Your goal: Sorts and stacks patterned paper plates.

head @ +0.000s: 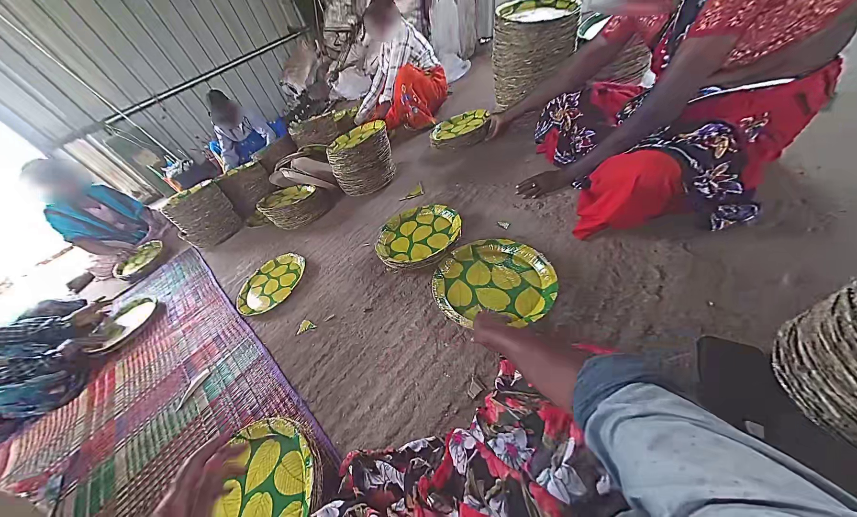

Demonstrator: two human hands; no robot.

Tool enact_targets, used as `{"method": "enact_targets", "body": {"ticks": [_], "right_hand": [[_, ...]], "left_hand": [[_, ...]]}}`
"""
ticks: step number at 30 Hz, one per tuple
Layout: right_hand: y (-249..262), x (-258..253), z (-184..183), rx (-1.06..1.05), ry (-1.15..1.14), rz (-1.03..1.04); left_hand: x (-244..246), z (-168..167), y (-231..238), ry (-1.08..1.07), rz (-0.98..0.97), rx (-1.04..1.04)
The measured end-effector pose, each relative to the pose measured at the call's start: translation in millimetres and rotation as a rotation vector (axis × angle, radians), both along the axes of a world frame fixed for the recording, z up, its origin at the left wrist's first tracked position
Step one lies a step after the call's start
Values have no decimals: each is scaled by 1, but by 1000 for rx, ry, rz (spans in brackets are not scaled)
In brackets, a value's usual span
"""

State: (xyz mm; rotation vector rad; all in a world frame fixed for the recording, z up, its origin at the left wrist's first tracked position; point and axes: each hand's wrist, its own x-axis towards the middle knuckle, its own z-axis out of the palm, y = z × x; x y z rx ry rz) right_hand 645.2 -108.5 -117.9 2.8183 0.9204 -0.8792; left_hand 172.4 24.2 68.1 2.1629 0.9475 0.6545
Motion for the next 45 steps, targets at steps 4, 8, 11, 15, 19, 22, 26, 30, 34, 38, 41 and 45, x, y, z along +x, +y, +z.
{"method": "enact_targets", "body": {"ticks": [4, 8, 11, 15, 19, 22, 26, 30, 34, 38, 41, 45], "right_hand": [[-4, -9, 15, 39, -60, 67], [-2, -48, 63, 287, -33, 237], [-8, -88, 58, 534, -35, 562], [12, -99, 21, 537, 8, 1079], [36, -68, -3, 408, 141, 1165], [63, -20, 4, 434, 29, 1011], [123, 76, -3, 597, -343, 690], [169, 126, -25, 558, -303, 342], [197, 148, -37, 457, -356, 220], [205, 148, -30, 375, -415, 268], [194, 141, -26, 399, -403, 343], [135, 122, -9, 341, -417, 541]], "left_hand": [[127, -15, -22, 143, -231, -18], [185, -49, -51, 242, -318, 105], [204, -90, -48, 171, -263, 402], [221, -142, -17, 563, -233, 227], [210, -237, -8, 833, -159, 69], [196, -268, -16, 812, -117, 65], [207, -247, -5, 932, -191, -104], [203, -237, -2, 920, -216, -206], [212, -233, 3, 981, -232, -278], [213, -231, 3, 1005, -233, -301], [210, -232, 3, 1001, -225, -307], [211, -232, 2, 976, -227, -293]]}}
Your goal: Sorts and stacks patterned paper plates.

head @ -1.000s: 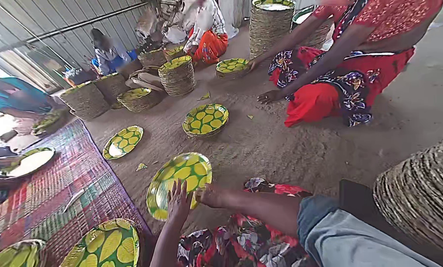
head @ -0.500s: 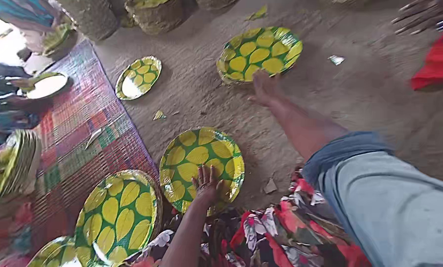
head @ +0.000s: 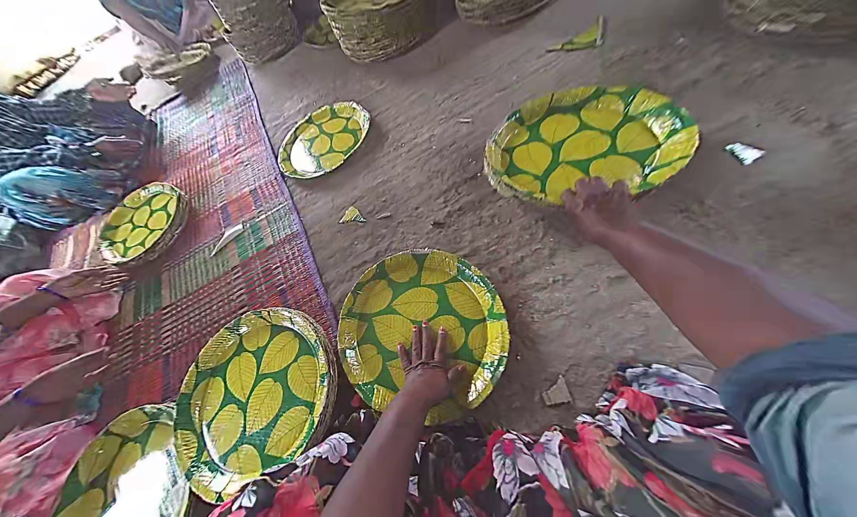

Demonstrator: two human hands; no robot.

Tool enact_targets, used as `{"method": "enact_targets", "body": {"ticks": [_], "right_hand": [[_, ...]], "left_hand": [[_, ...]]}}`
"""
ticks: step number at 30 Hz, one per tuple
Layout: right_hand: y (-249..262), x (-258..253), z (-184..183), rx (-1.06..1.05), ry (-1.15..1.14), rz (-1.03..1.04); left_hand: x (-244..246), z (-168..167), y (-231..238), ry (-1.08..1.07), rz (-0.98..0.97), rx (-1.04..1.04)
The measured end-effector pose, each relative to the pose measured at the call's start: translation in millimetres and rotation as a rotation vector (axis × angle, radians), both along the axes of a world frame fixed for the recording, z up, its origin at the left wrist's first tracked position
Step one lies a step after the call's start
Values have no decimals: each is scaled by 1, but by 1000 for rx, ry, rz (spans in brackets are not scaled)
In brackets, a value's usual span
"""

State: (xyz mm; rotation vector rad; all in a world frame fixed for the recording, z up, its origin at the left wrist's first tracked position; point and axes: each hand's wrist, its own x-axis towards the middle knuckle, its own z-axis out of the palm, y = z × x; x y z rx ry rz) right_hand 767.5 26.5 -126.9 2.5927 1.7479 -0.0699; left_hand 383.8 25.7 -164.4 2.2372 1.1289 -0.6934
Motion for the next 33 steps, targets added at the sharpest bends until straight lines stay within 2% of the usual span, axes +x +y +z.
{"method": "enact_targets", "body": {"ticks": [5, 9, 13, 16, 19, 22, 24, 27, 29, 30, 33], "right_hand": [[-112, -71, 41, -346, 1, 6], [-176, -107, 47, -504, 103, -28], [-186, -122, 60, -505, 53, 53], [-174, -132, 71, -498, 82, -95], [-178, -148, 49, -484, 86, -173], [-179, -131, 35, -379, 109, -188], [-185, -125, 33, -308, 150, -188], [-178, -121, 39, -215, 169, -217], [-172, -127, 42, 46, 145, -156], [-168, -135, 48, 169, 142, -90], [-155, -176, 46, 304, 112, 283]], "left_hand": [[-3, -2, -2, -52, -4, 47], [-8, -6, -6, -97, -38, 114], [3, -4, -15, -181, -194, 112], [10, 8, -20, -247, -293, 111], [-10, 14, -34, -276, -256, 126], [-17, 30, -27, -193, -253, 45], [-24, 29, -32, -95, -271, 1], [-25, 29, -30, -102, -199, -12], [-26, 34, -29, -256, -21, 46], [-27, 38, -29, -397, 105, 145], [-22, 37, -16, -820, 380, 603]]}}
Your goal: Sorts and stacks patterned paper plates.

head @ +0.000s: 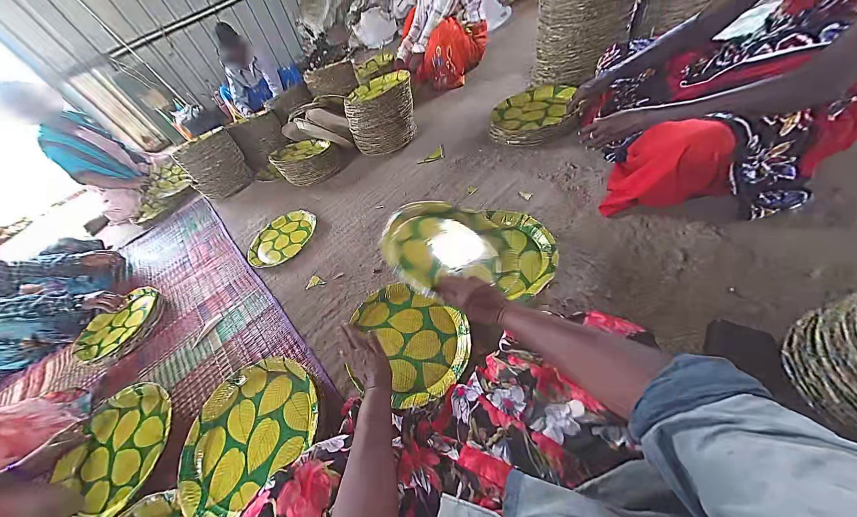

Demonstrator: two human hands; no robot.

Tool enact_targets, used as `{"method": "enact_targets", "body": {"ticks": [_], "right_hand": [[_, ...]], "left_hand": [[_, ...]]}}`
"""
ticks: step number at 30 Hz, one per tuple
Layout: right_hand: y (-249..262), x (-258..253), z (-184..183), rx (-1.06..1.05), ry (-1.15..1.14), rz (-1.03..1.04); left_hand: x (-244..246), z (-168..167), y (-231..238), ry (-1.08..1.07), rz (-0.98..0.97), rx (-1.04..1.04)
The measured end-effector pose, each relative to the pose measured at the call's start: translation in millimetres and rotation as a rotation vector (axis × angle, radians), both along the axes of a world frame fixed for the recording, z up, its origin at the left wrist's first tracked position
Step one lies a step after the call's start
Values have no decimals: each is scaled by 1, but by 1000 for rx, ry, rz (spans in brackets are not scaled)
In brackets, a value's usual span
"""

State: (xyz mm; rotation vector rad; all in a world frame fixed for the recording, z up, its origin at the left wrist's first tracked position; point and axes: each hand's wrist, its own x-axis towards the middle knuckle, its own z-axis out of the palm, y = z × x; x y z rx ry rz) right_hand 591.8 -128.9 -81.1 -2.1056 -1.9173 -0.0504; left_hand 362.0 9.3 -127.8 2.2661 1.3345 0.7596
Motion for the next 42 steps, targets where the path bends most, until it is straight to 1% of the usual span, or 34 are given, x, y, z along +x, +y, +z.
{"method": "enact_targets", "body": {"ticks": [1, 2, 3, 4, 5, 6, 7, 8, 9, 11, 12, 13, 14, 15, 17, 19, 21, 23, 25, 27, 29, 30, 32, 34, 35, 36, 37, 38, 39, 40, 41, 42], "right_hand": [[4, -13, -7, -35, -22, 142], [7, -23, -14, -86, -29, 270], [9, -31, -21, -188, -15, 361], [12, -35, -24, -341, -5, 404], [16, -34, -28, -490, -1, 414], [21, -30, -33, -611, 8, 405], [23, -23, -38, -669, 43, 376], [24, -16, -40, -648, 104, 314], [24, -9, -36, -579, 175, 216], [20, 4, -15, -391, 296, -57], [17, 10, -9, -314, 302, -209], [15, 20, -4, -308, 314, -350], [11, 27, -5, -359, 328, -441], [8, 34, -8, -456, 332, -480], [5, 40, -19, -635, 305, -471], [10, 35, -21, -684, 239, -459], [14, 26, -22, -677, 226, -476], [16, 30, -26, -623, 191, -468], [14, 39, -27, -599, 140, -405], [10, 41, -23, -613, 122, -367], [7, 42, -17, -584, 122, -380], [5, 41, -14, -529, 133, -397], [6, 35, -12, -318, 154, -411], [13, 24, -14, -92, 120, -299], [14, 13, -15, -56, 103, -195], [14, 1, -15, -69, 98, -67], [13, -13, -13, -153, 109, 63], [12, -25, -15, -286, 118, 188], [14, -32, -21, -396, 113, 313], [16, -34, -29, -475, 87, 416], [19, -32, -36, -521, 73, 460], [19, -28, -37, -538, 90, 417]], "left_hand": [[2, -2, 6, -39, 44, 98], [2, -3, 7, -14, 38, 144], [-2, -4, 3, 73, -7, 138], [-7, -2, -3, 225, -75, 45], [-9, -1, -6, 439, -143, -97], [-10, -3, -8, 651, -207, -223], [-8, -7, -10, 821, -264, -311], [-4, -7, -14, 906, -283, -341], [-1, -3, -17, 930, -265, -326], [5, 9, -24, 974, -221, -361], [3, 9, -26, 974, -208, -380], [0, 5, -26, 937, -195, -354], [-5, -1, -26, 886, -188, -320], [-6, -7, -24, 851, -199, -306], [-3, -15, -25, 824, -250, -360], [3, -24, -28, 845, -286, -421], [3, -32, -32, 844, -296, -418], [1, -31, -31, 812, -298, -419], [0, -26, -27, 777, -298, -426], [-2, -21, -25, 737, -289, -435], [0, -18, -22, 717, -288, -445], [1, -18, -20, 704, -291, -453], [0, -19, -19, 650, -268, -454], [0, -16, -21, 482, -155, -374], [-1, -14, -23, 361, -73, -266], [0, -13, -21, 241, 9, -110], [1, -14, -16, 141, 63, 38], [1, -14, -13, 112, 71, 126], [-2, -13, -13, 168, 36, 130], [-4, -9, -15, 285, -33, 53], [-5, -10, -16, 419, -126, -43], [-5, -14, -18, 559, -222, -169]]}}
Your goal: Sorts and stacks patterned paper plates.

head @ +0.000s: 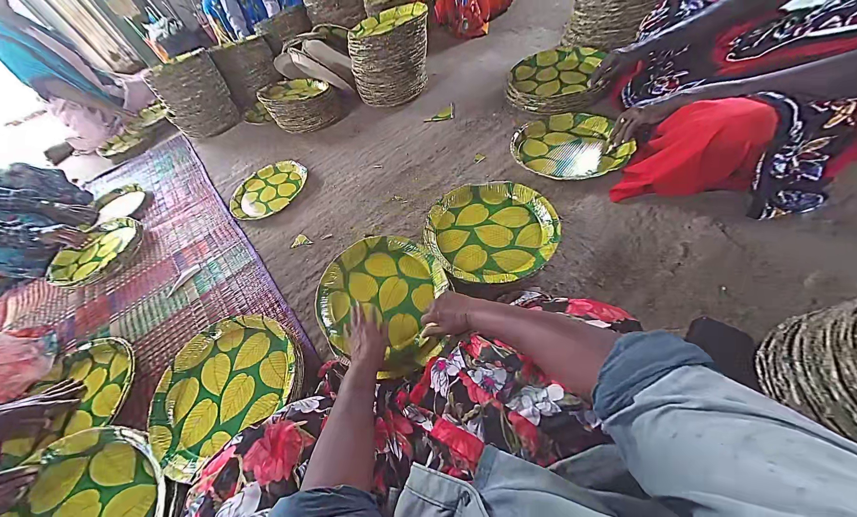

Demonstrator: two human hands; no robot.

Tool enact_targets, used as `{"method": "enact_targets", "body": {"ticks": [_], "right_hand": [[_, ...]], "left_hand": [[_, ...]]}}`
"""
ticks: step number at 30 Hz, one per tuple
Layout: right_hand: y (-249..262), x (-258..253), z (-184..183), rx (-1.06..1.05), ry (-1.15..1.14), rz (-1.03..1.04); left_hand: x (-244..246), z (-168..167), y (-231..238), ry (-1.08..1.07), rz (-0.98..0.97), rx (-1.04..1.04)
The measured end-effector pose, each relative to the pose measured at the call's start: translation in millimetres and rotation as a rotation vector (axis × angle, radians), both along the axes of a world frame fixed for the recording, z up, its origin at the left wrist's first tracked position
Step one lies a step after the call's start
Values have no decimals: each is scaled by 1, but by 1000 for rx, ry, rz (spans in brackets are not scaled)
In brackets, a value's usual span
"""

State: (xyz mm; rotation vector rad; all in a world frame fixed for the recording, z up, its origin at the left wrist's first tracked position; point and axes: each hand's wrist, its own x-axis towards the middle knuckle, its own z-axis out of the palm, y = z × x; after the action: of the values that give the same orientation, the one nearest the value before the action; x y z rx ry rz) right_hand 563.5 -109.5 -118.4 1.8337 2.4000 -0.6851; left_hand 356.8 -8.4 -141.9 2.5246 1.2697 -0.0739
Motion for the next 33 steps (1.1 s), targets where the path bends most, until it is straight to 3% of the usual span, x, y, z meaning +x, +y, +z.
{"method": "enact_targets", "body": {"ticks": [2, 4, 7, 11, 17, 19, 21, 23, 25, 27, 29, 30, 31, 33], "right_hand": [[-1, 14, 6, 102, -7, -278], [0, 32, 15, 143, -5, -703], [-10, 55, 7, -56, -66, -917], [-7, 50, 9, -218, -182, -903], [-8, 69, 0, -19, -169, -848], [-8, 65, 9, 137, -139, -900], [-5, 56, 18, 422, -101, -888], [-5, 40, 20, 636, -68, -679], [-10, 18, 16, 560, 23, -358], [-7, 1, 5, 287, 51, -50], [-1, -9, -2, -2, -27, 107], [1, -10, 0, -130, -64, 79], [2, -5, 4, -182, -53, -25], [1, 16, 13, -50, 49, -382]], "left_hand": [[3, -15, -5, 218, -88, -156], [5, -21, -7, 247, -104, -174], [7, -18, -5, 235, -105, -193], [11, -12, -4, 233, -77, -223], [8, -7, -3, 192, -79, -214], [8, -2, -1, 153, -76, -194], [8, 3, 3, 28, -8, -145], [6, 6, 3, -193, 118, 7], [5, 6, 5, -444, 229, 246], [3, 6, 12, -549, 273, 366], [-3, 10, 12, -370, 197, 239], [-5, 9, 10, -201, 123, 105], [-5, 5, 9, -21, 46, -42], [-1, -11, 3, 209, -70, -211]]}}
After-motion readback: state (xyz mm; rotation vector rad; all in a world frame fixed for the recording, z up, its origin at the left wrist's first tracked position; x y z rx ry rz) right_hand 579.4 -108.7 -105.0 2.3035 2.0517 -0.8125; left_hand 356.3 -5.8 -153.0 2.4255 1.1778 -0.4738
